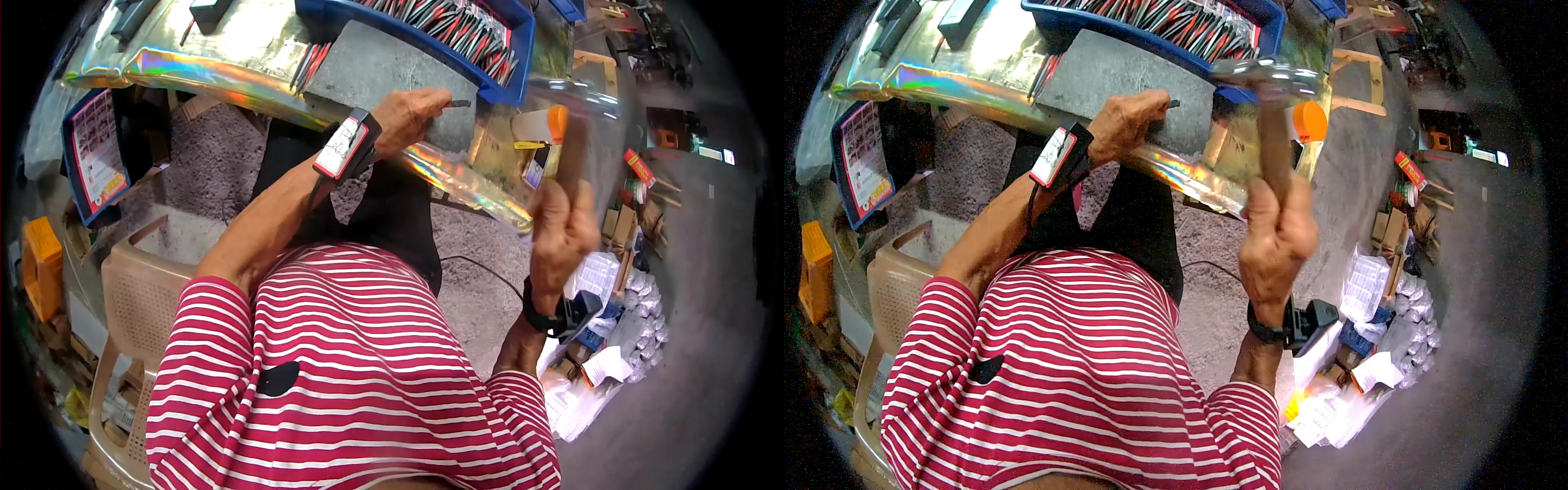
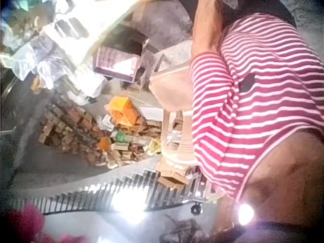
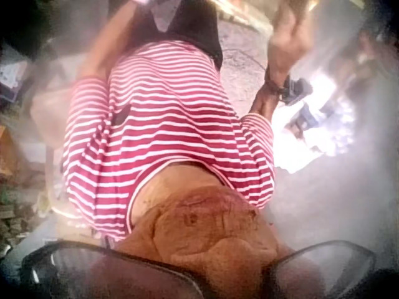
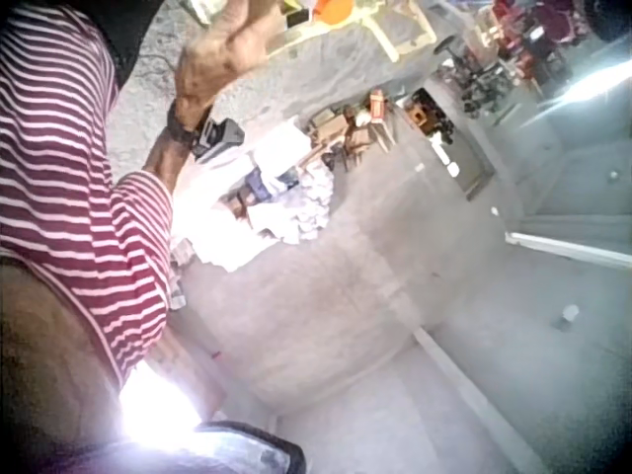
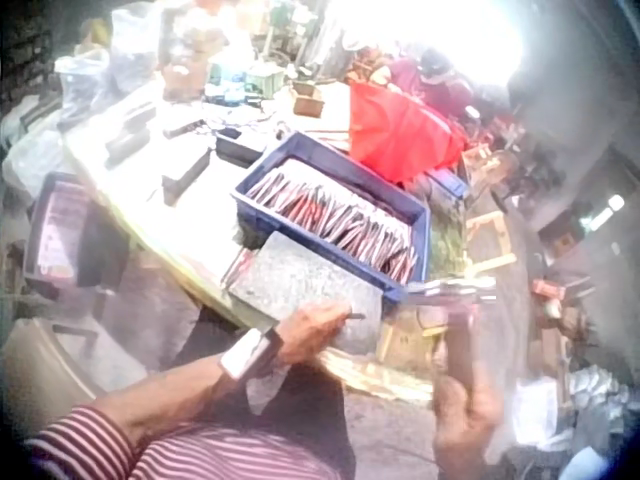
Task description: The person straightens small metal wires using a hammer on a metal block, handling them one by one from a blue container.
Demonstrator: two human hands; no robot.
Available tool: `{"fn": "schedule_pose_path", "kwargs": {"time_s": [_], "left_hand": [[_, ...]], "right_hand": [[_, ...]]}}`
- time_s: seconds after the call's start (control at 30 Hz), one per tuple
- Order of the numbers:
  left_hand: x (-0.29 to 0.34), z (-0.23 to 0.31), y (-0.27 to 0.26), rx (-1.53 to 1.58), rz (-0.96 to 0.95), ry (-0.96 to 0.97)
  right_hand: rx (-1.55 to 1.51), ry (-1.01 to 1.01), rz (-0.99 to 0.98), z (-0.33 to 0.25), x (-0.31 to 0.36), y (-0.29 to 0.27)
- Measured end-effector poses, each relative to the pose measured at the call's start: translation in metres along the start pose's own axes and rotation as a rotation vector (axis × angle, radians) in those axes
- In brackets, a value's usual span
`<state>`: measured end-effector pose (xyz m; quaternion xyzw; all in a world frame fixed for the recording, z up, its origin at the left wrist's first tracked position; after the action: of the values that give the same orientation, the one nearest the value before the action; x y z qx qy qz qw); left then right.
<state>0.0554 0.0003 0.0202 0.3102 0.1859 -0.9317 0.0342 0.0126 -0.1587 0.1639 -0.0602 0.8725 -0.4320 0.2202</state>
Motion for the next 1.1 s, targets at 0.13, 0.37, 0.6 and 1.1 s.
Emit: {"fn": "schedule_pose_path", "kwargs": {"time_s": [0.13,0.37,0.6,1.1], "left_hand": [[-0.001,0.005,-0.001,0.022,0.017,0.033],[0.001,0.002,0.000,-0.022,0.017,0.036],[-0.002,0.003,0.008,-0.079,-0.011,-0.058],[-0.066,-0.085,-0.120,-0.451,0.311,-0.398]], "right_hand": [[-0.177,-0.039,0.198,0.009,0.010,0.000],[0.077,-0.002,0.030,0.026,0.010,0.034],[-0.840,0.603,-0.208,0.087,0.027,0.109],[-0.990,0.773,-0.315,0.098,0.042,0.161]]}}
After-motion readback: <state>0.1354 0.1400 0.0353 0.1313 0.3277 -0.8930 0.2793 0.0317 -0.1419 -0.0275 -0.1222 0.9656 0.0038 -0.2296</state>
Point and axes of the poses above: each hand's wrist, its own x-axis away from the middle knuckle, its own y-axis out of the palm, z = x × y, the point moved 6 cm from there along -x, towards the middle knuckle, and after that the axes turned 7 degrees about x, right-handed, at the moved point
